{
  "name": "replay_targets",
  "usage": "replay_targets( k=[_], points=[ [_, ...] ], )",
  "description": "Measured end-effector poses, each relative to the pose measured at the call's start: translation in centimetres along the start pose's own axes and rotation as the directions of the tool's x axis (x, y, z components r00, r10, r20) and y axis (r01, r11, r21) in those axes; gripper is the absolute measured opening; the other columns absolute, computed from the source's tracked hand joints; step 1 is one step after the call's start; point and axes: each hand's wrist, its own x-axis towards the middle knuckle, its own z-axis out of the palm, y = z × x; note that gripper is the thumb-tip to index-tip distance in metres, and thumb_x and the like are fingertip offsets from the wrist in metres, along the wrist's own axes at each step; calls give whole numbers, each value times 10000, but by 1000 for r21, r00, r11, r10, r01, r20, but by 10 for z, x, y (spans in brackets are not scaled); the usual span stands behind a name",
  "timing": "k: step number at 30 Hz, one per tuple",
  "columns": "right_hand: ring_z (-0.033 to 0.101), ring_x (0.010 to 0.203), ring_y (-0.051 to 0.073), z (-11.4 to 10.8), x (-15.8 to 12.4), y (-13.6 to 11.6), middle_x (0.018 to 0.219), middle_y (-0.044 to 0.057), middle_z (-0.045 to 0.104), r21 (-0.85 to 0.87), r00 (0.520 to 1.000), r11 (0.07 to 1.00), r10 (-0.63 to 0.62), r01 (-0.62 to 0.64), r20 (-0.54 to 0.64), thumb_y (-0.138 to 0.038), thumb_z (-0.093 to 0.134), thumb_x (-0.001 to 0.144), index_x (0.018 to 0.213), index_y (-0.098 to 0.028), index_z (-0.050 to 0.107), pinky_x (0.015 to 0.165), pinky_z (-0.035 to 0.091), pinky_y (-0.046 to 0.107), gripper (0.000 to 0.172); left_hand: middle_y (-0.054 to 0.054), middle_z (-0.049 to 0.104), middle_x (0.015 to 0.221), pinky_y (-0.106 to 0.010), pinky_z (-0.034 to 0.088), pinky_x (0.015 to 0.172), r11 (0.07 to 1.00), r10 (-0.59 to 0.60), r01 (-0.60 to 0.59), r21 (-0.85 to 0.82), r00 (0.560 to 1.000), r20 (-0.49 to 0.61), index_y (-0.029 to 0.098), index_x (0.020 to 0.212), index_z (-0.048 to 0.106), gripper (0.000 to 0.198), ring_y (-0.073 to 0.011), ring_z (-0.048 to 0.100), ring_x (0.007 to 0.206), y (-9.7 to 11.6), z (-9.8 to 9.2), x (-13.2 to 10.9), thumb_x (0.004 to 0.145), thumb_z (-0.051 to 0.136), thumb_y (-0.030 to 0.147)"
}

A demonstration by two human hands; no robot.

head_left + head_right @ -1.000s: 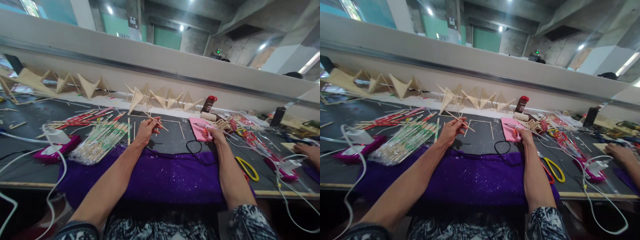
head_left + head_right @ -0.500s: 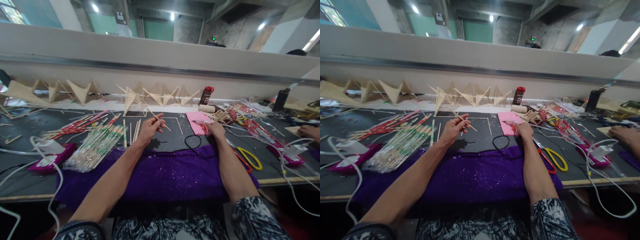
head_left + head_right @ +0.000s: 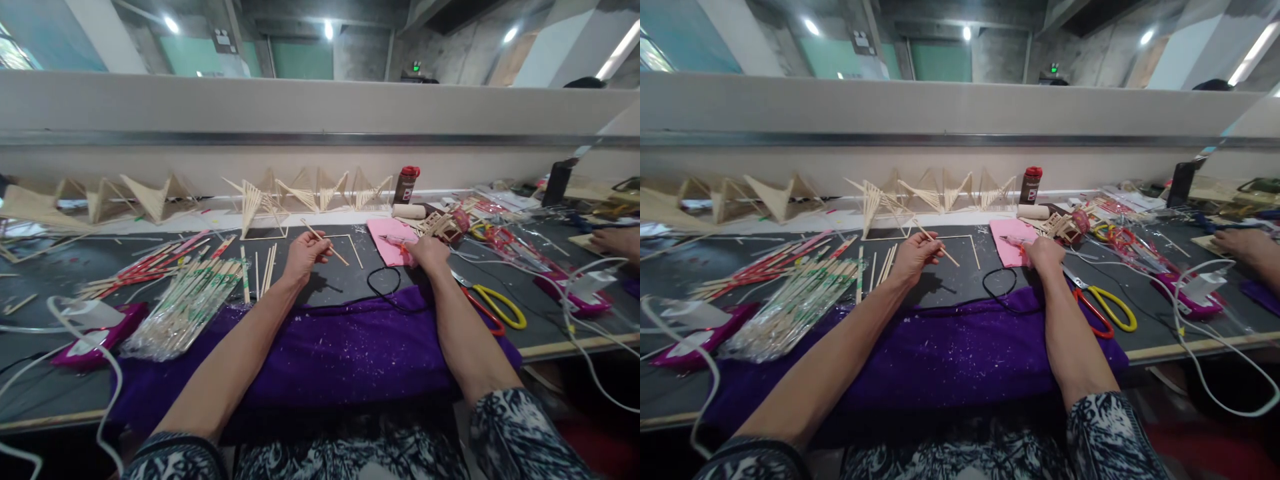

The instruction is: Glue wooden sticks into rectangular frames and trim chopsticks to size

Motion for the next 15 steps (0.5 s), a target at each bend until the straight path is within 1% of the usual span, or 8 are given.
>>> replay_targets(
  k=[2, 4, 6, 7, 8, 10, 12, 15],
  points=[
    [597, 944, 325, -5, -5, -4, 951, 244, 639, -5, 994, 1000, -20, 20, -106, -448, 474, 770, 968, -68, 665, 744, 453, 399, 470, -24, 645, 718, -174, 448, 448, 1000, -6, 6, 10, 1000, 11, 125, 909, 555, 368, -94, 595, 554, 1, 1, 0, 620, 705, 297],
    [598, 935, 310, -9, -8, -8, 946, 220, 647, 55, 980, 995, -70, 82, -188, -416, 484, 767, 980, -88, 666, 739, 454, 385, 431, -33, 645, 737, -172, 444, 450, 1000, -5, 5, 21, 1000, 14, 121, 881, 586, 351, -92, 592, 566, 3, 1, -1, 622, 705, 324],
    [623, 835, 256, -11, -13, -15, 856, 154, 673, 219, 967, 951, -180, 217, -178, -395, 489, 763, 936, -124, 682, 698, 463, 336, 374, -42, 645, 763, -167, 436, 450, 1000, 1, -1, 31, 1000, 14, 118, 875, 612, 351, -89, 588, 581, 4, 0, -2, 627, 701, 350],
    [630, 754, 219, -12, -16, -20, 800, 117, 677, 339, 956, 895, -257, 291, -145, -380, 493, 759, 907, -137, 688, 657, 465, 302, 345, -46, 646, 777, -166, 434, 452, 999, 4, -4, 37, 1000, 15, 119, 882, 620, 358, -89, 588, 589, 4, 0, -3, 630, 697, 362],
    [622, 667, 180, -12, -20, -25, 749, 85, 674, 467, 934, 812, -338, 350, -113, -361, 500, 751, 879, -143, 691, 608, 462, 267, 317, -49, 647, 788, -168, 432, 456, 999, 5, -6, 44, 1000, 19, 122, 894, 627, 368, -91, 588, 597, 4, 0, -4, 633, 693, 373],
    [580, 541, 122, -11, -31, -38, 693, 44, 660, 680, 875, 612, -476, 403, -90, -326, 521, 729, 842, -139, 690, 516, 435, 217, 276, -51, 649, 798, -177, 433, 466, 998, 4, -6, 66, 999, 37, 128, 915, 635, 391, -95, 588, 604, 3, 1, -6, 633, 687, 394],
    [547, 500, 98, -9, -45, -53, 657, 22, 646, 772, 821, 470, -560, 429, -115, -305, 551, 703, 814, -135, 692, 476, 411, 197, 247, -49, 646, 778, -185, 429, 467, 995, -4, -2, 100, 998, 58, 128, 906, 643, 395, -98, 581, 594, 1, 3, -8, 629, 686, 406],
    [539, 498, 91, -2, -64, -72, 624, 2, 634, 811, 736, 375, -670, 449, -97, -298, 582, 693, 800, -150, 700, 477, 407, 192, 219, -45, 636, 729, -191, 418, 457, 990, -5, -8, 141, 996, 91, 120, 858, 652, 366, -102, 569, 573, -1, 8, -10, 632, 683, 406]
  ],
)
